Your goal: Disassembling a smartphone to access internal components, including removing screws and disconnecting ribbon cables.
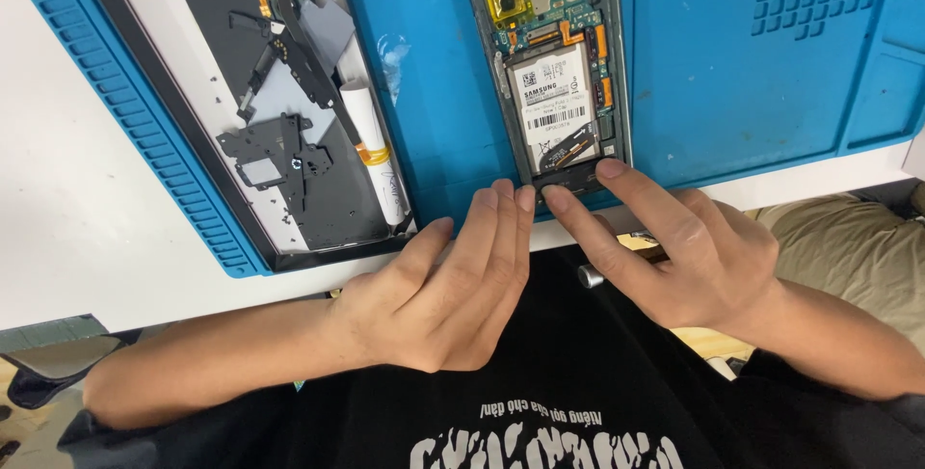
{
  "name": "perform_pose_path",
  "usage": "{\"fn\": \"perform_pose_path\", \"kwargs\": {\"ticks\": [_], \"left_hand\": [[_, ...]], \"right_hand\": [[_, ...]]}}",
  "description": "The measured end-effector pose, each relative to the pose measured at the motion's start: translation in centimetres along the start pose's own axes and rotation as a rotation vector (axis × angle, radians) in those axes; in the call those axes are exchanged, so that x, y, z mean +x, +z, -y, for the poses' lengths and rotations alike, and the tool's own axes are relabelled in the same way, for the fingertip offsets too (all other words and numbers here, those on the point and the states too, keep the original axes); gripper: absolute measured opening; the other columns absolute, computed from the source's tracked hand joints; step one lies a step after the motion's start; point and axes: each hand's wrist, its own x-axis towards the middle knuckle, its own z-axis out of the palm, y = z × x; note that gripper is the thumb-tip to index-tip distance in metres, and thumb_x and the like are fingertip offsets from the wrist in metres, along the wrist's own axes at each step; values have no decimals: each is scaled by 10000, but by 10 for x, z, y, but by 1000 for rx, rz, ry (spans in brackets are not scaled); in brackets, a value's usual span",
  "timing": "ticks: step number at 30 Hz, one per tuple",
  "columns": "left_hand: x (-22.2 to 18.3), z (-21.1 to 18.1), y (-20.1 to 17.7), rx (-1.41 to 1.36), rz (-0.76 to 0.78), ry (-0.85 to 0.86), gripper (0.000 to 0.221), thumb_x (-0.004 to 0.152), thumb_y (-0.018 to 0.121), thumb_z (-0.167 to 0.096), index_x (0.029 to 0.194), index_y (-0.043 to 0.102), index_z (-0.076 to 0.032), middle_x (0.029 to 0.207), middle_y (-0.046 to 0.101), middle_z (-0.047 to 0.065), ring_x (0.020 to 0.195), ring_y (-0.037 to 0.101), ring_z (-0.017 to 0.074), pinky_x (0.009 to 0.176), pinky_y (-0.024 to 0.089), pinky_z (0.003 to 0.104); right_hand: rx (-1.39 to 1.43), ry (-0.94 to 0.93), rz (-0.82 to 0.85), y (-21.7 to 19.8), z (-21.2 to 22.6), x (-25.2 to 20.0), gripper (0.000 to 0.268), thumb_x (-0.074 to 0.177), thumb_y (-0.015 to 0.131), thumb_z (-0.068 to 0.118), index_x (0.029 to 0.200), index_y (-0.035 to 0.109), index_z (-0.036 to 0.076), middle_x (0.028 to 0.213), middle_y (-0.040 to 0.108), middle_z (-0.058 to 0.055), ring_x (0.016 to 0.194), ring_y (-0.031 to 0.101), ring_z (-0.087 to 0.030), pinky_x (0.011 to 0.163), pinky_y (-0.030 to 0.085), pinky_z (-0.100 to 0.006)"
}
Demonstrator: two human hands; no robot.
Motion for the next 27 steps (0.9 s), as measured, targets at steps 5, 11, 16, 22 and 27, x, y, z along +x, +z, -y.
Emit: {"fn": "perform_pose_path", "kwargs": {"ticks": [5, 11, 16, 22, 27], "left_hand": [[-3, -8, -4, -55, 40, -17, 426, 1142, 446, -141, 1194, 868, -121, 1158, 833, 28, 1151, 740, 135, 971, 512, 239], [-11, -28, 1, -51, -26, -307, 324, 1211, 551, -222, 1254, 871, -252, 1185, 863, -75, 1199, 714, 99, 1181, 329, 300], [-11, -33, 2, 17, 48, -322, 332, 1209, 541, -251, 1337, 843, -298, 1138, 833, -113, 1241, 658, 96, 1134, 318, 293], [-1, -37, -6, 16, 63, -363, 355, 1190, 541, -163, 1280, 855, -304, 1106, 785, -92, 1260, 672, 111, 1097, 311, 279], [3, -65, -10, -283, -121, -453, 157, 1120, 720, -348, 1222, 823, -288, 1182, 813, -33, 1132, 733, 197, 1028, 376, 324]], "right_hand": [[12, 1, 7, -1, 1, 1, 326, 1146, 860, 74, 1419, 862, 252, 1296, 745, -158, 606, 573, -131, 455, 400, -237], [49, -6, -13, 4, 4, -6, 344, 1154, 695, 64, 1399, 880, 219, 1411, 709, -204, 518, 441, -112, 438, 327, -248], [36, -48, -36, 7, 5, -14, 356, 1151, 599, 31, 1439, 794, 109, 1438, 732, -220, 577, 430, -126, 460, 389, -243], [11, 29, -74, 3, 10, -8, 338, 1185, 515, 218, 1330, 795, 95, 1406, 775, -165, 580, 492, -140, 491, 408, -252], [459, 410, -244, -23, 36, -26, 279, 1120, 570, 46, 1365, 702, 24, 1469, 677, -266, 868, 696, -207, 727, 578, -302]]}}
